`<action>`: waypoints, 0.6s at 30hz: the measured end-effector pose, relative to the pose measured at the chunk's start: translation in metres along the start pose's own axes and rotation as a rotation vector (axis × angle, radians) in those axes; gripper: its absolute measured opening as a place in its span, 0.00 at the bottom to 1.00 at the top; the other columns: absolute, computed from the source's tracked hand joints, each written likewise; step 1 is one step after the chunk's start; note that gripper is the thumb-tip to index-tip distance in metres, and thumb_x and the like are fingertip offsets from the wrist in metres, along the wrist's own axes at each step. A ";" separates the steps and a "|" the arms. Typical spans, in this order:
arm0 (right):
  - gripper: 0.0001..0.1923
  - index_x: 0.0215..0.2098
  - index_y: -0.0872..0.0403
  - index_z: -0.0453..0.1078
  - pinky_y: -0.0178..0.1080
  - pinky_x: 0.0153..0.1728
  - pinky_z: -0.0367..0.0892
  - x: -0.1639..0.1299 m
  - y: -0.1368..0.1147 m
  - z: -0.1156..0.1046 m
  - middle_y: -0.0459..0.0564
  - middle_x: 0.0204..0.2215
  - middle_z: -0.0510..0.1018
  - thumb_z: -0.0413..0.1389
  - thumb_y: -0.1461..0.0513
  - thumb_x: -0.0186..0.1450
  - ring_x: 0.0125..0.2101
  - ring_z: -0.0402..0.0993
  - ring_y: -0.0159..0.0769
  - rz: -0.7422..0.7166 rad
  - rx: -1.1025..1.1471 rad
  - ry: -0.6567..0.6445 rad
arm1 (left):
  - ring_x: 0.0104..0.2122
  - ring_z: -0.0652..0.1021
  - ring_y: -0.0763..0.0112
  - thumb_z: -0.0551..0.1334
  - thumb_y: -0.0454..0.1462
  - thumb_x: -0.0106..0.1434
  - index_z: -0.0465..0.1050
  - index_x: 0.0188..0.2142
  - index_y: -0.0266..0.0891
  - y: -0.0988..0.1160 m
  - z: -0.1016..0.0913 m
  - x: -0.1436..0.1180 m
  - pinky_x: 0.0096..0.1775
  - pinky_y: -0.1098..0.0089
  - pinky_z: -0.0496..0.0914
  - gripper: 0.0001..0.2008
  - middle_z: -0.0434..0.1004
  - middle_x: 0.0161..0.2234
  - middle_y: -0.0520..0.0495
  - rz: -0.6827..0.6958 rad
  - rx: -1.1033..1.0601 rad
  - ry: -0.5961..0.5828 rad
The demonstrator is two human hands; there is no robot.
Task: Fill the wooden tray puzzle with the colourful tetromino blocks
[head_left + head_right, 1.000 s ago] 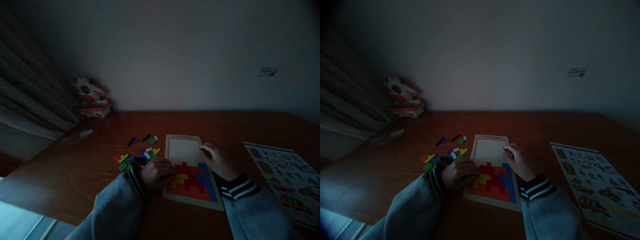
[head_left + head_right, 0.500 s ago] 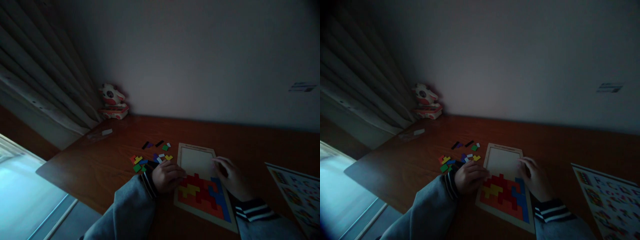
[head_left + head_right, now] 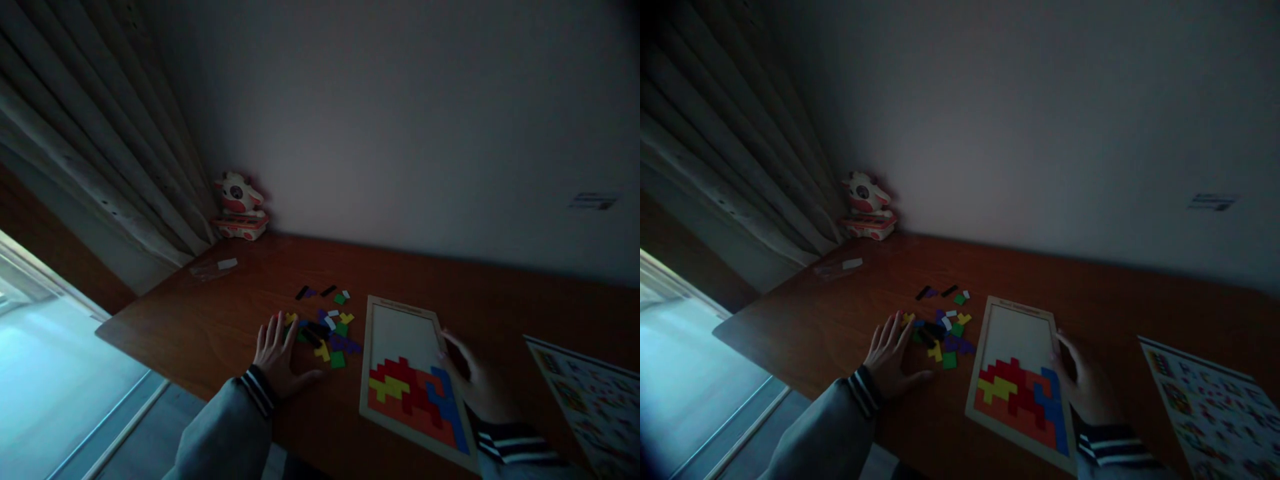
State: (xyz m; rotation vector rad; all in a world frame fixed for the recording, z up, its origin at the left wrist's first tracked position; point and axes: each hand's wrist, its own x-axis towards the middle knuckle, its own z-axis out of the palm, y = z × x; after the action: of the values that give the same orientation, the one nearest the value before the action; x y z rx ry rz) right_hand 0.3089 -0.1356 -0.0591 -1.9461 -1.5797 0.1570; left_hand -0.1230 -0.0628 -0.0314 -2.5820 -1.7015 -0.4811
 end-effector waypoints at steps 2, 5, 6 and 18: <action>0.29 0.55 0.52 0.67 0.52 0.55 0.67 -0.004 0.002 -0.002 0.57 0.56 0.74 0.47 0.44 0.65 0.55 0.71 0.49 -0.009 -0.026 0.039 | 0.66 0.47 0.32 0.57 0.70 0.46 0.46 0.69 0.43 -0.001 0.005 0.003 0.60 0.34 0.45 0.59 0.43 0.69 0.33 0.030 -0.010 -0.044; 0.27 0.50 0.52 0.71 0.51 0.55 0.67 -0.011 0.004 -0.005 0.57 0.53 0.76 0.48 0.44 0.64 0.52 0.73 0.49 -0.032 -0.036 0.061 | 0.66 0.46 0.35 0.55 0.70 0.49 0.43 0.69 0.41 0.008 0.006 0.015 0.62 0.36 0.43 0.57 0.40 0.69 0.33 0.114 -0.054 -0.072; 0.26 0.50 0.52 0.71 0.51 0.54 0.68 -0.014 0.005 -0.007 0.57 0.52 0.77 0.48 0.44 0.64 0.52 0.74 0.48 -0.024 -0.033 0.062 | 0.67 0.46 0.36 0.54 0.70 0.50 0.42 0.69 0.41 0.013 0.005 0.020 0.62 0.37 0.43 0.57 0.39 0.69 0.33 0.134 -0.073 -0.071; 0.26 0.51 0.51 0.70 0.50 0.53 0.69 -0.028 -0.003 -0.014 0.56 0.52 0.77 0.46 0.45 0.66 0.51 0.75 0.46 -0.006 -0.017 0.046 | 0.66 0.52 0.40 0.55 0.61 0.60 0.58 0.64 0.44 0.080 0.024 0.047 0.62 0.38 0.46 0.39 0.47 0.68 0.37 0.275 -0.238 -0.015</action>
State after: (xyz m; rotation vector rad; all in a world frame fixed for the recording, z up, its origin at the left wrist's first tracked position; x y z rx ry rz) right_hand 0.3049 -0.1662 -0.0544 -1.9446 -1.5619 0.0961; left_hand -0.0277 -0.0490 -0.0291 -2.9294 -1.3333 -0.6890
